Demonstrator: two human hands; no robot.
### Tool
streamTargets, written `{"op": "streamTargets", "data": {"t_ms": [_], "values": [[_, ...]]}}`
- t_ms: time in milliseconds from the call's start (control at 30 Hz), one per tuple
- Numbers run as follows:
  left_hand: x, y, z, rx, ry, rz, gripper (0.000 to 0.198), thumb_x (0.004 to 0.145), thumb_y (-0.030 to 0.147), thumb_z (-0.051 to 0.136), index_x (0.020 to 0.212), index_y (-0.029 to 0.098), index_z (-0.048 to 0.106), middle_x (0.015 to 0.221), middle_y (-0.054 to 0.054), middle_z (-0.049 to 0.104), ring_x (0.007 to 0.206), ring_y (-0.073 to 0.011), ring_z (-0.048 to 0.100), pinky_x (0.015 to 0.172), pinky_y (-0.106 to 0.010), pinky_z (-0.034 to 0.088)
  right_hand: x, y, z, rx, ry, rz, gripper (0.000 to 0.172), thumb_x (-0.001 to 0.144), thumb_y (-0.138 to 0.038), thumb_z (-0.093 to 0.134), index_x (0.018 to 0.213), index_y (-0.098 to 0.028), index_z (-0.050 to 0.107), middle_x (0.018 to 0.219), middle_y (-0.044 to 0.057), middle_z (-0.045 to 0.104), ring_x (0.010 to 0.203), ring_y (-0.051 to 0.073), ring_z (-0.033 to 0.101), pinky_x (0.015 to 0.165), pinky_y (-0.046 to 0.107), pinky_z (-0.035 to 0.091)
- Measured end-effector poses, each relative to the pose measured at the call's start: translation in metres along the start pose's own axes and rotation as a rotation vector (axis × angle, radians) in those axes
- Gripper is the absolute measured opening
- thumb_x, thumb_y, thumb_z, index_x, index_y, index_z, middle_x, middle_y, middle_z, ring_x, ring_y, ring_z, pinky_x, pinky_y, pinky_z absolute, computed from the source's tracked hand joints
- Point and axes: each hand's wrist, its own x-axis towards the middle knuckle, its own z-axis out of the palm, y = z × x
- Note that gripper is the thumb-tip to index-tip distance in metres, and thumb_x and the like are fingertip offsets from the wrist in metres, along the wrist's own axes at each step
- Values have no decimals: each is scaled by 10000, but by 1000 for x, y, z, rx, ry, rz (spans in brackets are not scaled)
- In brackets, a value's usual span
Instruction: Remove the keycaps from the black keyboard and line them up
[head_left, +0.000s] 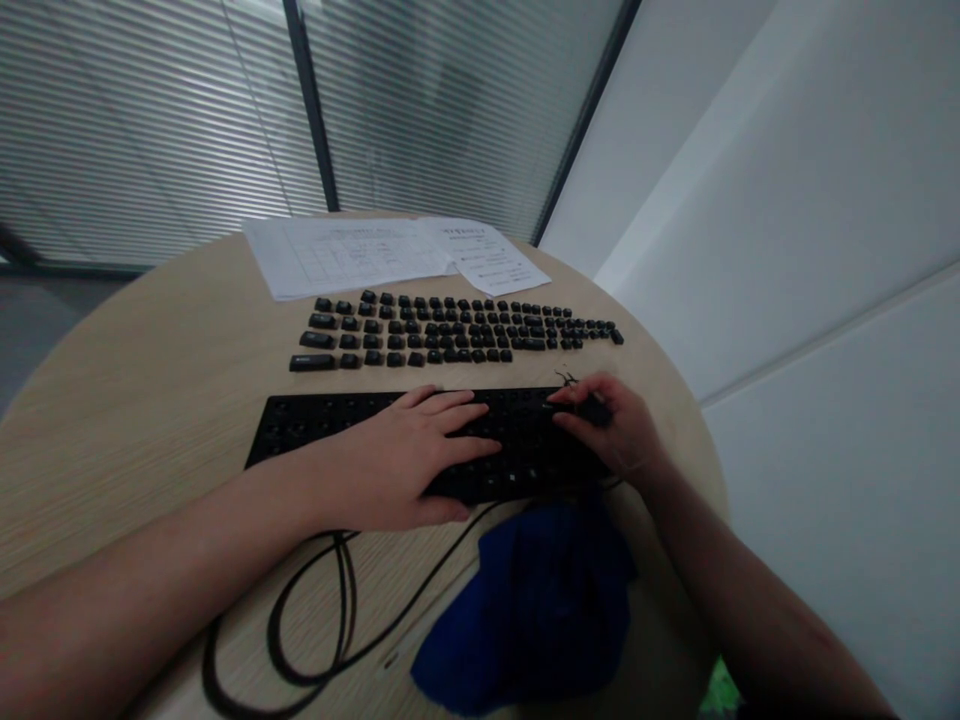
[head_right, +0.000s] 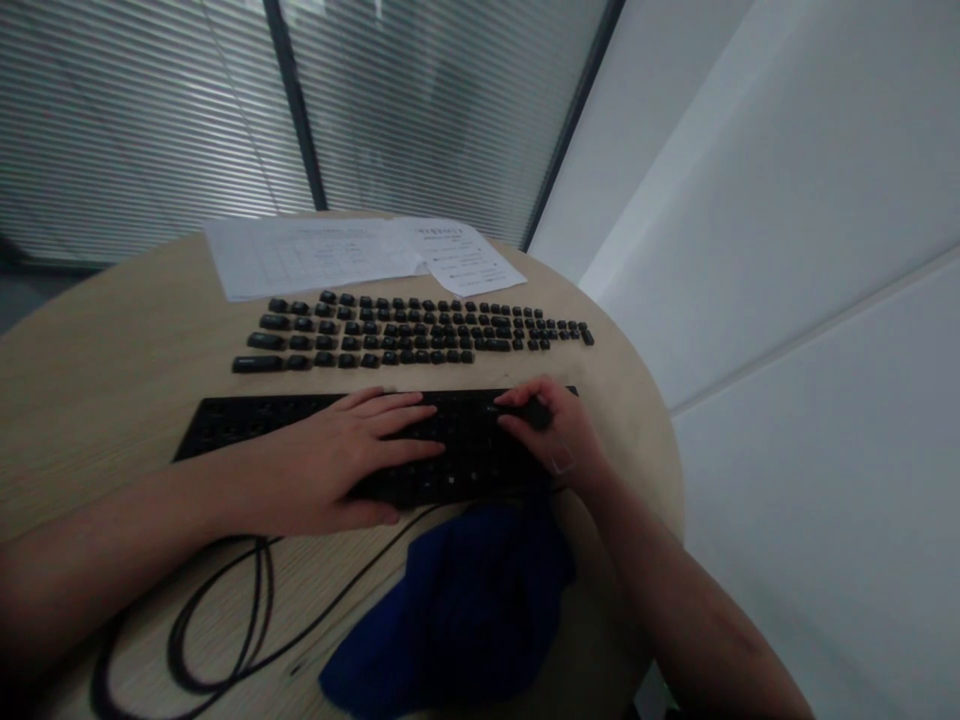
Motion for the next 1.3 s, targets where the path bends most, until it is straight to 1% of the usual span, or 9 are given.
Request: {"op": "streamTargets", "data": {"t_ms": [67,133,267,400,533,667,800,967,1300], "values": [[0,0,0,7,-7,-1,676,878,509,727,1493,271,577,1590,-188,510,1505,-426,415,1199,-653,321,2,2,-2,21,36,19,280,796,-315,832,894,-239,580,962,76,822,912,245,779,899,442,599],[1,3,-2,22,0,-6,703,883,511,724,1520,271,547,1600,-197,493,1507,-432,407,1192,-658,324,2,0,-3,44,37,23,287,788,-311,839,886,-238,579,956,74,822,912,241,779,901,437,601],[6,17,-10,80,48,10,656,904,538,706,1506,328,555,1619,-180,466,1518,-444,379,1193,-705,268,2,-6,0,88,8,22,293,795,-321,843,889,-241,578,963,66,821,923,239,782,898,425,609],[13,27,-8,85,28,47,616,915,562,695,1473,323,592,1584,-172,513,1501,-417,416,1192,-641,314,2,-6,2,111,-9,36,300,791,-335,847,886,-245,577,971,66,823,924,244,785,904,426,608],[19,23,0,89,14,30,572,890,574,724,1388,298,670,1540,-168,561,1453,-418,477,1171,-610,354,3,-5,2,121,16,51,297,777,-316,844,881,-246,575,972,67,825,920,246,788,901,437,611],[21,20,3,74,37,23,536,892,571,723,1345,285,695,1471,-163,614,1403,-391,529,1168,-586,358,4,-6,1,158,34,69,308,770,-314,845,883,-245,566,961,67,822,910,244,792,869,427,631],[22,21,4,86,27,16,518,906,572,705,1344,296,685,1462,-162,610,1405,-380,521,1158,-581,361,3,-9,0,176,34,52,312,772,-301,846,882,-244,559,949,61,821,907,236,794,873,422,639],[24,21,7,80,47,17,516,903,580,705,1335,297,687,1455,-144,610,1385,-391,527,1149,-581,363,1,-12,0,189,34,9,294,790,-284,839,893,-244,566,948,52,823,907,224,794,876,404,638],[26,22,6,131,33,3,462,901,555,714,1301,323,710,1421,-142,626,1331,-394,566,1097,-601,414,-6,-18,0,151,35,30,282,798,-247,844,891,-245,578,963,32,810,922,226,782,894,408,622]]}}
